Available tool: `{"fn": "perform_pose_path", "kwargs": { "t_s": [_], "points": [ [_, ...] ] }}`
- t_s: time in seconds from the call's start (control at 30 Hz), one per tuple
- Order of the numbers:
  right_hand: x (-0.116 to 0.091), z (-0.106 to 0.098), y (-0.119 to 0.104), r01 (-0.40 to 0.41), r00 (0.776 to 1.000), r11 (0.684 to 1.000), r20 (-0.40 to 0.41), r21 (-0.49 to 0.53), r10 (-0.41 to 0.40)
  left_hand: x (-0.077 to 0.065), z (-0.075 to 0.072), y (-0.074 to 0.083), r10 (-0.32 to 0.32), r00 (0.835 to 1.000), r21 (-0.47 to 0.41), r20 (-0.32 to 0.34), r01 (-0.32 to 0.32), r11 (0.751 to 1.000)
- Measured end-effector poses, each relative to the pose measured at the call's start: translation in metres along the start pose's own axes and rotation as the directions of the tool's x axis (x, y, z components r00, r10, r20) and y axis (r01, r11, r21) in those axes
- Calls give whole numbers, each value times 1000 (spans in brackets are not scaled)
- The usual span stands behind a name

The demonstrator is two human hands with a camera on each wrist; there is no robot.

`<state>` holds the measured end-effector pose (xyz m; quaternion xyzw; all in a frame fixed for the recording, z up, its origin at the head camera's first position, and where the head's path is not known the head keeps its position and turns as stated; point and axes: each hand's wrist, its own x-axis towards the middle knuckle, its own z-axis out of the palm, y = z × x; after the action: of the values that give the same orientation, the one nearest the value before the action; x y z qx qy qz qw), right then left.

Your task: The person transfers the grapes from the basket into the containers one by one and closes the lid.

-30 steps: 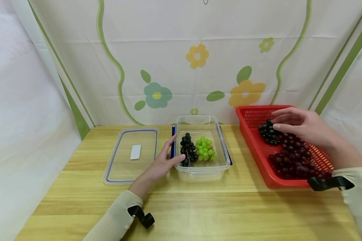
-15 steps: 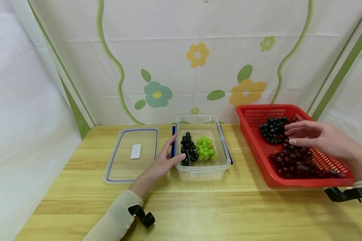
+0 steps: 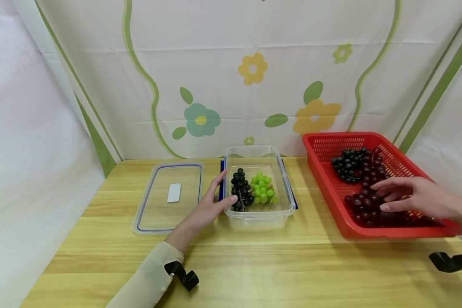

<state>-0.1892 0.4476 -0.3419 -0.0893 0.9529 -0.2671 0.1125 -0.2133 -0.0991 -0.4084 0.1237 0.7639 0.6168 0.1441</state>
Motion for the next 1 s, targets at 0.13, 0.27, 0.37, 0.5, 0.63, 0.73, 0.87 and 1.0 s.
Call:
{"fn": "perform_pose_path", "kwargs": {
  "t_s": [0.13, 0.27, 0.37, 0.5, 0.63, 0.73, 0.87, 1.0],
  "points": [
    [1, 3, 0, -26, 999, 998, 44, -48, 28, -1, 0, 1, -4, 1000, -1, -4, 4, 1000],
    [1, 9, 0, -14, 998, 994, 55, -111, 20, -1, 0, 1, 2, 1000, 2, -2, -2, 1000],
    [2, 14, 1, 25, 998, 988, 60, -150, -16, 0, 0, 1, 3, 1000, 1, 0, -3, 1000],
    [6, 22, 4, 71, 997, 982, 50, -174, -63, 0, 0, 0, 1, 1000, 2, 0, -1, 1000],
    [9, 26, 3, 77, 997, 980, 45, -182, -70, 1, 0, 0, -2, 1000, -1, 1, 2, 1000],
    [9, 26, 2, 72, 997, 981, 47, -182, -65, 1, 0, 0, -4, 1000, -5, 0, 4, 1000],
    [10, 26, 2, 74, 996, 980, 54, -184, -65, 1, 1, 0, -4, 1000, -8, -4, 4, 1000],
    [10, 28, 2, 89, 995, 982, 64, -168, -79, 1, 1, -1, -7, 1000, -9, -7, 7, 1000]
  ]
}}
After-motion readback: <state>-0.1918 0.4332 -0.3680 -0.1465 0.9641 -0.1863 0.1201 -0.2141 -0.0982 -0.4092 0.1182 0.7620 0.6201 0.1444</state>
